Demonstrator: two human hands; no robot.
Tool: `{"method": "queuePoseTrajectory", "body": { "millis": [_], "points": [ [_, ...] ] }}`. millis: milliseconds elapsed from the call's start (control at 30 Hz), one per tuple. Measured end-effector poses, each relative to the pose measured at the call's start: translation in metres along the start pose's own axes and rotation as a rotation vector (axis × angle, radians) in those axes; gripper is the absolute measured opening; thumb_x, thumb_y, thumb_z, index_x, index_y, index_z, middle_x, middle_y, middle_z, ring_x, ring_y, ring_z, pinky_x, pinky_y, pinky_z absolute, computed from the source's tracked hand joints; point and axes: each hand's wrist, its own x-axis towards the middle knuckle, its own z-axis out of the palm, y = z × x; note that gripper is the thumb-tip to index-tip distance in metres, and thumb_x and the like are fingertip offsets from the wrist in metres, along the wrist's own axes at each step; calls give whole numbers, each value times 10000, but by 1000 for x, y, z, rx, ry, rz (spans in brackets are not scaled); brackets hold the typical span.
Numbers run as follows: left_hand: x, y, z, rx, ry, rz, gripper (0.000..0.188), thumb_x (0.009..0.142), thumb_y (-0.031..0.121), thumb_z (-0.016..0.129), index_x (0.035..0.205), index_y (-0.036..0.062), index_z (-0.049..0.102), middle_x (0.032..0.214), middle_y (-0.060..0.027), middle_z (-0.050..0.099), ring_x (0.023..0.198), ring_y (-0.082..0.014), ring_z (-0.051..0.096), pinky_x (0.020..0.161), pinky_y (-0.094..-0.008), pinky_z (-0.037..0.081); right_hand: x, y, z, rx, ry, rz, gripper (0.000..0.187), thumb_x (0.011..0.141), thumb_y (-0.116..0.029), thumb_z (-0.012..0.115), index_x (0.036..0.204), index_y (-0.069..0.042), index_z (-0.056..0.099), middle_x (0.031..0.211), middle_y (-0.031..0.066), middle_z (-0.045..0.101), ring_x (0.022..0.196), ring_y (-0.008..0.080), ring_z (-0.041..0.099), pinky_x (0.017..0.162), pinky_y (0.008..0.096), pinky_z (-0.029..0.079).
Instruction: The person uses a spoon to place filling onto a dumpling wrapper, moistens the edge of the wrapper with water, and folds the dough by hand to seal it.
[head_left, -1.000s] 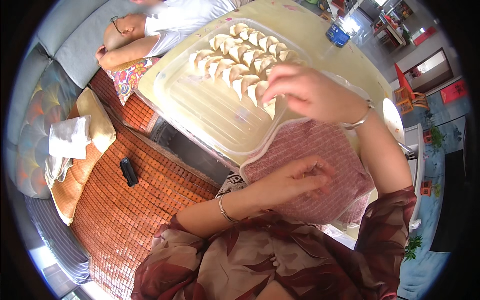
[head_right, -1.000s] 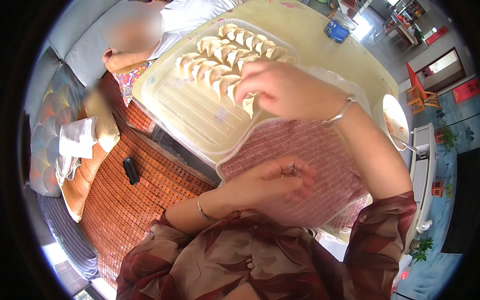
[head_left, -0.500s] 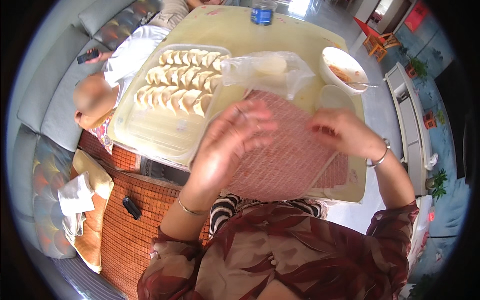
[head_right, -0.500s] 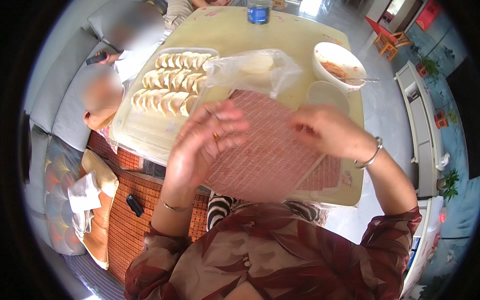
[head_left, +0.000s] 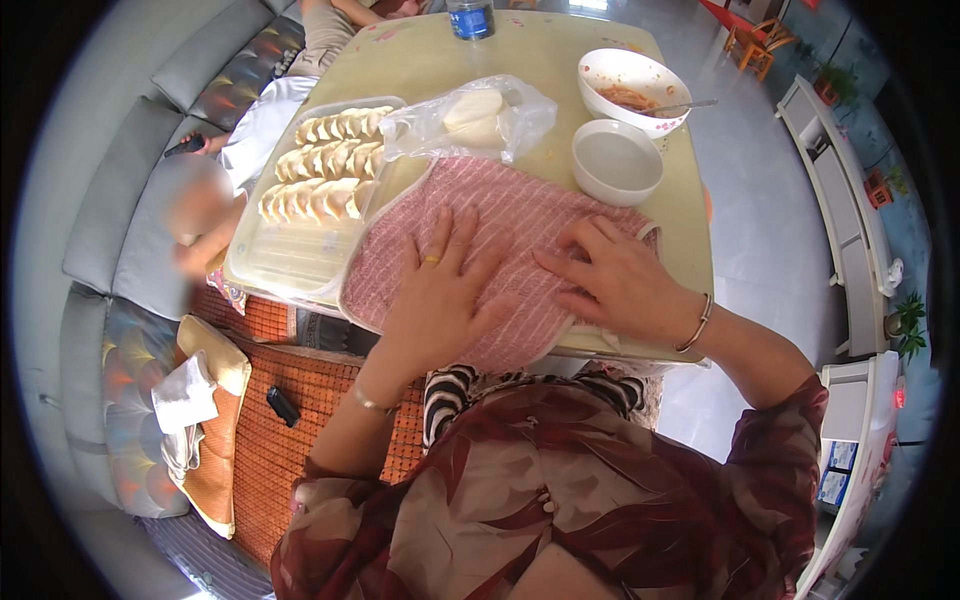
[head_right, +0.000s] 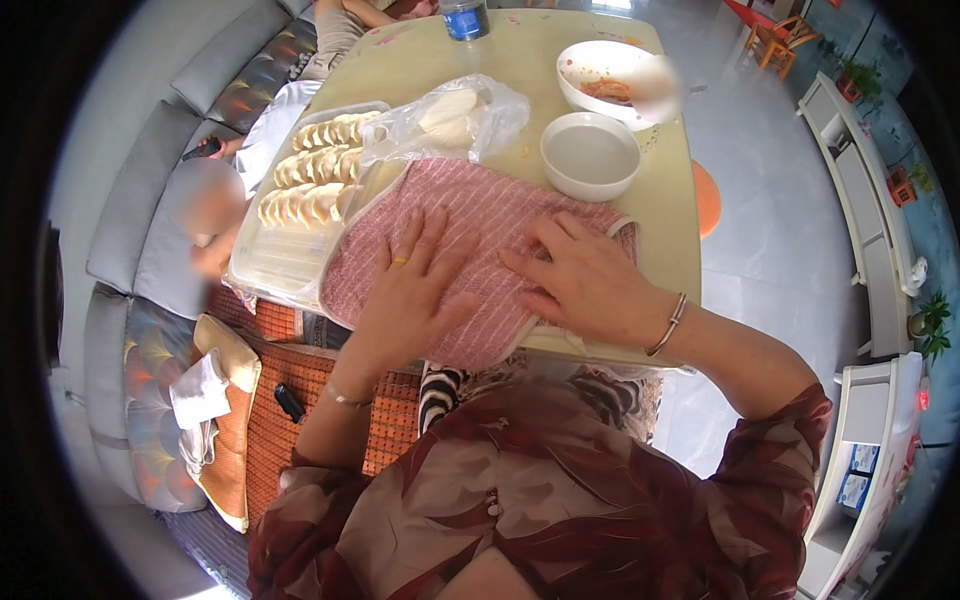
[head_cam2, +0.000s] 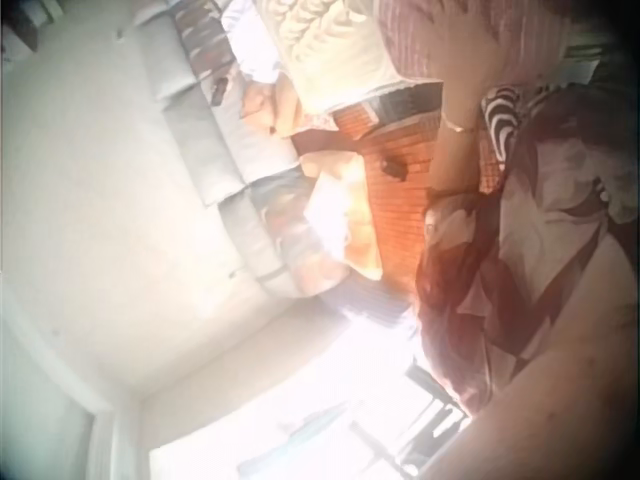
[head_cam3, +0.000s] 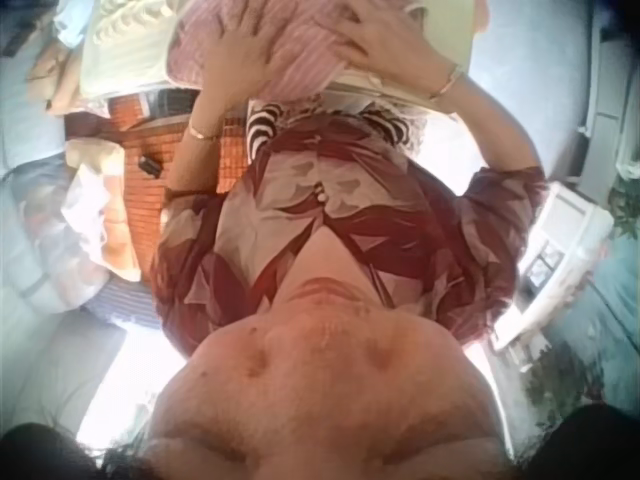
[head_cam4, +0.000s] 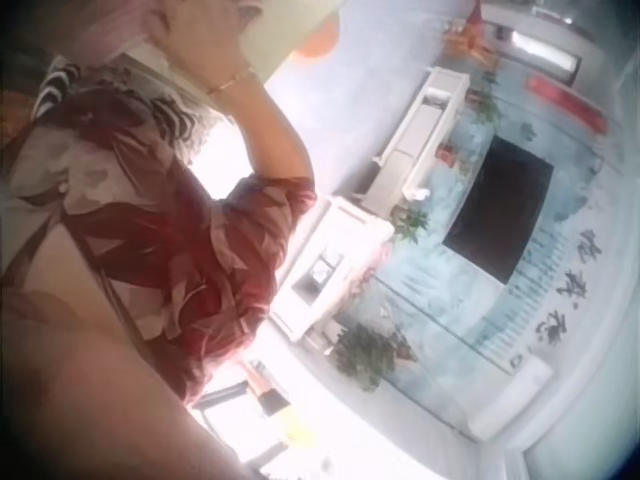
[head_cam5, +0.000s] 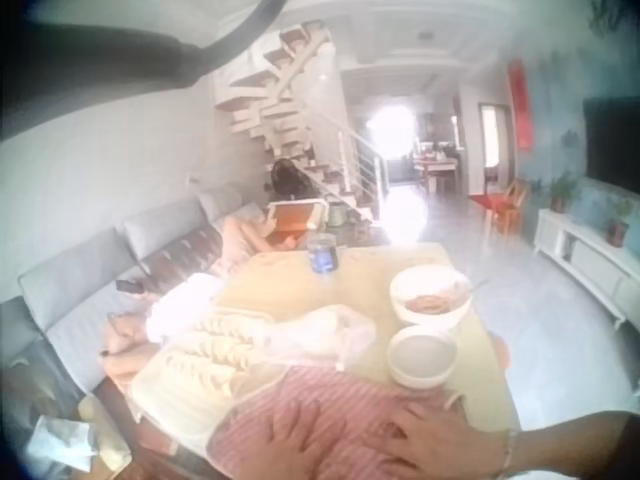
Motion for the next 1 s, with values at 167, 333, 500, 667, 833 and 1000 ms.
{"method": "queuePoseTrajectory", "body": {
  "millis": [167,333,500,667,833,1000],
  "points": [
    [1,0,5,-98,-33,-15,553,966,285,509,1460,68,387,1555,-205,260,1431,-404,247,1134,-530,245,-5,5,10,1,150,-90,340,845,-192,654,1171,-94,653,1143,143,528,1071,311,521,839,393,500],
    [14,5,8,-338,104,-74,361,902,142,575,1227,-9,528,1352,-253,454,1256,-424,435,1007,-507,385,6,14,26,70,89,-39,198,798,-127,634,976,-50,673,949,134,568,914,301,586,780,393,503],
    [24,14,15,-312,240,-157,166,912,66,551,1069,13,560,1177,-230,510,1039,-441,506,888,-511,420,13,18,27,106,225,-125,128,802,-103,666,918,-51,658,852,89,553,800,273,589,696,400,498],
    [13,12,2,-125,164,-112,285,893,114,606,1167,40,582,1269,-196,506,1225,-402,442,1011,-458,383,-4,15,5,217,119,-29,190,837,-117,668,1014,-50,650,1039,90,598,911,279,613,760,376,517],
    [10,14,-28,-93,230,-8,348,874,213,646,1184,58,617,1235,-193,555,1198,-379,494,1034,-471,365,-17,32,-56,335,86,-5,217,860,-63,656,1077,-53,659,1159,75,643,968,231,648,803,317,531],
    [73,24,-46,-805,324,-66,195,855,162,650,1003,35,654,1012,-163,625,961,-354,602,826,-436,489,30,87,-107,335,200,184,87,843,-27,679,926,-4,690,827,56,679,759,135,642,693,273,519]
  ]
}}
